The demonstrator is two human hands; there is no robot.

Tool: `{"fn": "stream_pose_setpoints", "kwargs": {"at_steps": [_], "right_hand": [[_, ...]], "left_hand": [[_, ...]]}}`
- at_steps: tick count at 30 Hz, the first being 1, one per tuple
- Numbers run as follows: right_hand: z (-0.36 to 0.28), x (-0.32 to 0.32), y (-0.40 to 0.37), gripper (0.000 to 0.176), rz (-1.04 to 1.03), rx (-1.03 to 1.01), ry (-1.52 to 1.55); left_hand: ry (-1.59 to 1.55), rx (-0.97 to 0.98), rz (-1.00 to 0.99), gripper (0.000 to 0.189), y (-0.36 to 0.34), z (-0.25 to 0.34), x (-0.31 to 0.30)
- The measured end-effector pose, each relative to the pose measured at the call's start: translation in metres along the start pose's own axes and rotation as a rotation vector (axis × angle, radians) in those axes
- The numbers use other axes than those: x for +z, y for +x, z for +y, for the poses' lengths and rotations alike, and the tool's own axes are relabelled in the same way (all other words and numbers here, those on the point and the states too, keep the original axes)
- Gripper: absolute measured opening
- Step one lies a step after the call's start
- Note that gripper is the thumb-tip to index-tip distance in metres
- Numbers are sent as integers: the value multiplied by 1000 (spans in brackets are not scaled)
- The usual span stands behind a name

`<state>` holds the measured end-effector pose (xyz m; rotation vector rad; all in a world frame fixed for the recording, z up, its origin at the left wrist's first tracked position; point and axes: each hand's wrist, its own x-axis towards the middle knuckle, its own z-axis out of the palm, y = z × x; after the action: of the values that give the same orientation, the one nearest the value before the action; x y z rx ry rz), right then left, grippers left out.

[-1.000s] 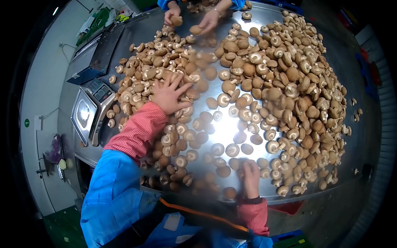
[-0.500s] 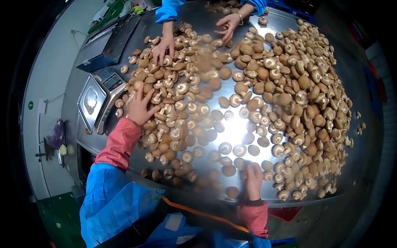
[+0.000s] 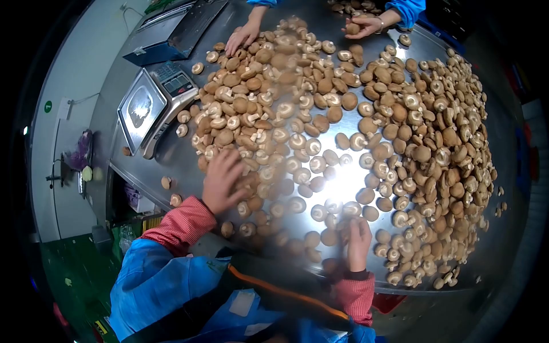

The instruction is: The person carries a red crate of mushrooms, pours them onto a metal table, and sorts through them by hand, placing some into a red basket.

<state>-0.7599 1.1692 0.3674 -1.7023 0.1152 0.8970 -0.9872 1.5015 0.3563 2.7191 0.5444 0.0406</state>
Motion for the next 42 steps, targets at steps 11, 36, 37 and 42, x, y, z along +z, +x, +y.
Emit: {"fn": "stream_pose_setpoints", "kwargs": {"at_steps": [11, 36, 37, 42], "right_hand": [[8, 16, -17, 19, -51, -51, -79], [23, 46, -40, 17, -48, -64, -215], [21, 47, -41, 17, -55, -75, -226], [42, 41, -39, 16, -84, -112, -245]], "left_hand": [[91, 115, -186, 70, 8, 13, 12], [-282, -304, 448, 53, -11, -79, 15], [-290, -338, 466, 53, -22, -69, 14], [-150, 60, 198, 70, -72, -24, 12]]}}
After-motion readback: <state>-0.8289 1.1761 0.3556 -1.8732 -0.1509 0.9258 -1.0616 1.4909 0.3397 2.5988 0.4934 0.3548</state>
